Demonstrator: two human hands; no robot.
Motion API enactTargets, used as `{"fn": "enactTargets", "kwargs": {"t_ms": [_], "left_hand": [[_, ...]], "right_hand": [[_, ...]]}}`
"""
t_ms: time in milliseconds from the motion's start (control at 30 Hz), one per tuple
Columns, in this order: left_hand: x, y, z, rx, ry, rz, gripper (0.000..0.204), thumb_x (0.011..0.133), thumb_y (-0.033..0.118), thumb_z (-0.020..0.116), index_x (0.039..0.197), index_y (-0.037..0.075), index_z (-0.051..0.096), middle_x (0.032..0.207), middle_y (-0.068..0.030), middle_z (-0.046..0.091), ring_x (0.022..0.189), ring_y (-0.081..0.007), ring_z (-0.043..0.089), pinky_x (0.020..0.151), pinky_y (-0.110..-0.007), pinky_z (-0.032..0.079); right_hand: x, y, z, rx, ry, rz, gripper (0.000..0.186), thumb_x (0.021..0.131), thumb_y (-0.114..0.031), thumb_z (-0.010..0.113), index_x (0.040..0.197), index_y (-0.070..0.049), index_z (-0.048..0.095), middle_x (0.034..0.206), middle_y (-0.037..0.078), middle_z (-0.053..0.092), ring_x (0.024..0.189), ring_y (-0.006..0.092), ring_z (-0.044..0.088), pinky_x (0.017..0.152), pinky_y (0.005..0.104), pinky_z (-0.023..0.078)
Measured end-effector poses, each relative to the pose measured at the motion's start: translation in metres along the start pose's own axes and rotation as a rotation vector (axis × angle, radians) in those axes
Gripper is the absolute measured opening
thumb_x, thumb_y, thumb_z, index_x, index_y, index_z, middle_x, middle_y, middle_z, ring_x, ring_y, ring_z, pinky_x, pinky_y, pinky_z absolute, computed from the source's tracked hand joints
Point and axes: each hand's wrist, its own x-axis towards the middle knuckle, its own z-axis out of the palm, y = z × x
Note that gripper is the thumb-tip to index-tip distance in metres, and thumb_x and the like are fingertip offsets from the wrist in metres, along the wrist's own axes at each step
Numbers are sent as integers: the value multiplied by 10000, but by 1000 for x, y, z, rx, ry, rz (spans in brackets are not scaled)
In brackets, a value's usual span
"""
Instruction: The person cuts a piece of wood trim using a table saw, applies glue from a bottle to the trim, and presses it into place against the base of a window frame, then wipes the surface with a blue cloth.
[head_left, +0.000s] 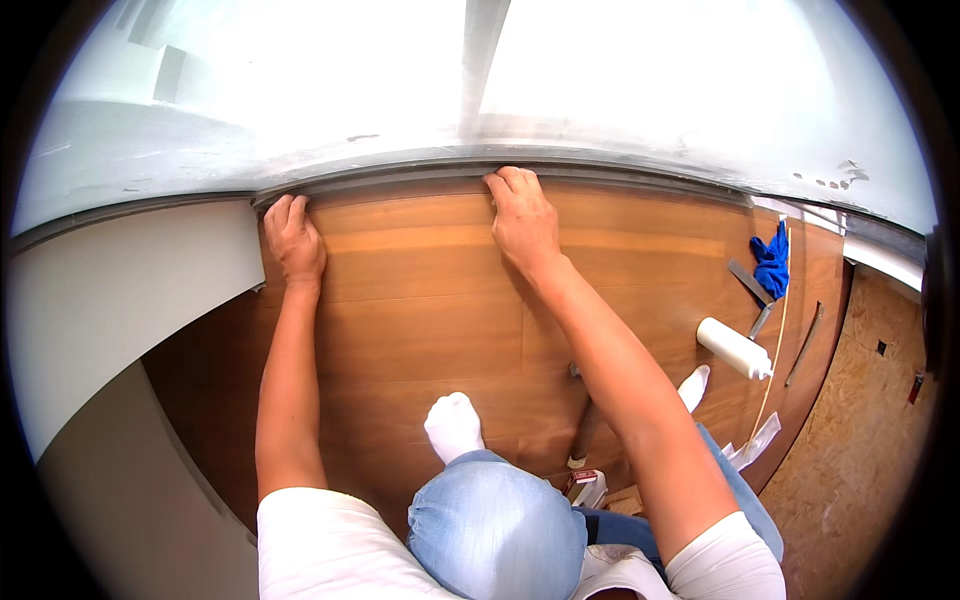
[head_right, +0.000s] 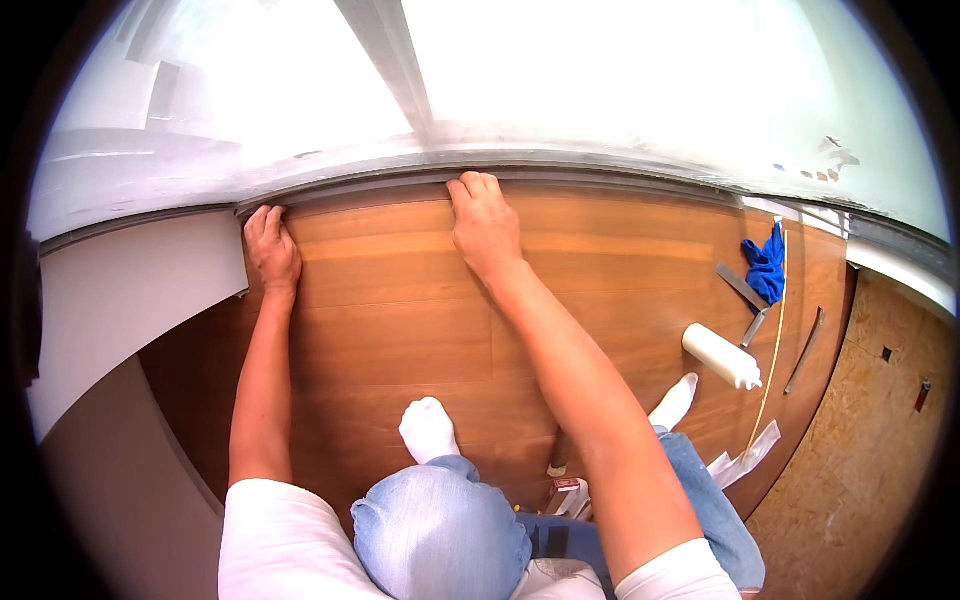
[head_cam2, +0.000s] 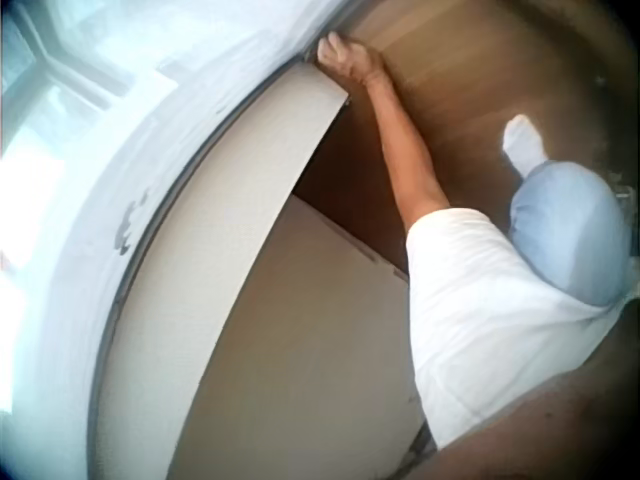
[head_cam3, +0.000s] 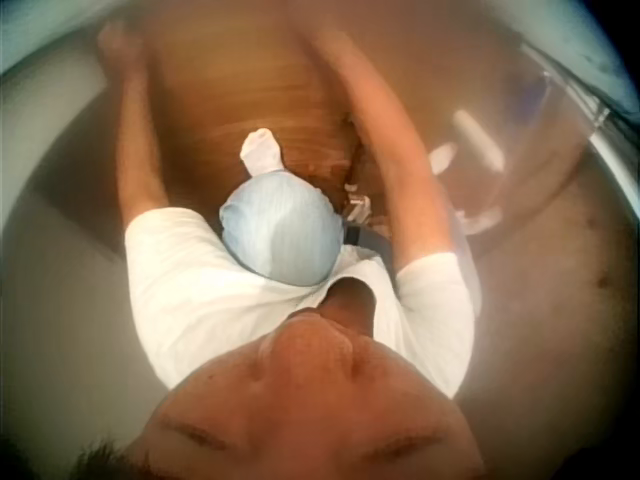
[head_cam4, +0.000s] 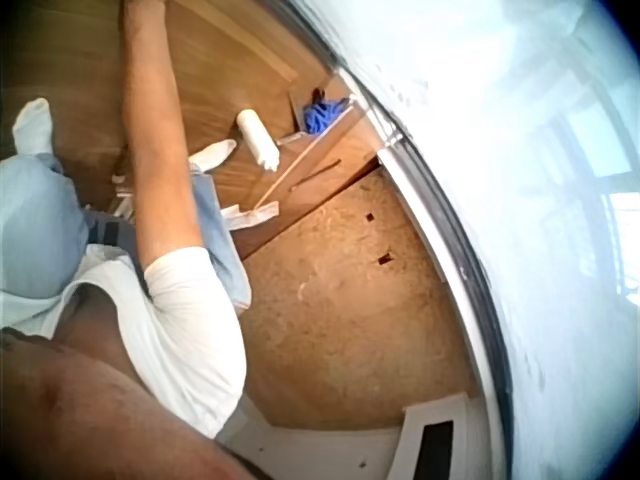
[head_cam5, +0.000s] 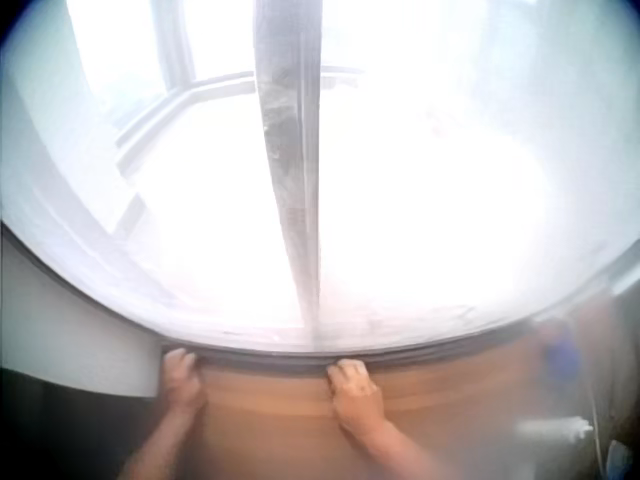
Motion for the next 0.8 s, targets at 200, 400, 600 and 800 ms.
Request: {"fn": "enactTargets", "kwargs": {"t_ms": [200,400,600,800], "left_hand": [[3,0,-3,29,-9,35,250,873,-57,634,1090,44,710,1170,-111,665,1153,-350,589,1031,-454,478],[5,1,-5,2,-19,39,276,841,-76,624,1071,50,709,1145,-99,664,1145,-341,591,1026,-450,482],[7,2,-5,-33,-57,9,275,849,-76,592,1074,39,702,1161,-124,661,1187,-356,581,1054,-457,462],[11,1,-6,-34,-43,16,256,851,-70,602,1062,43,695,1141,-116,654,1166,-352,586,1037,-461,467]], "right_hand": [[8,2,5,-40,-32,14,239,897,-28,581,1099,-64,703,1114,63,638,1114,290,608,853,420,585],[7,3,-3,-112,-48,-32,240,894,-35,590,1104,-66,703,1109,65,636,1105,282,608,833,407,589],[0,-37,5,-197,-58,-39,312,916,-40,586,1212,-42,684,1213,68,634,1181,278,599,825,377,620],[2,-81,50,-168,-73,-170,416,916,-68,612,1327,-19,652,1351,99,623,1290,277,569,876,354,627]]}}
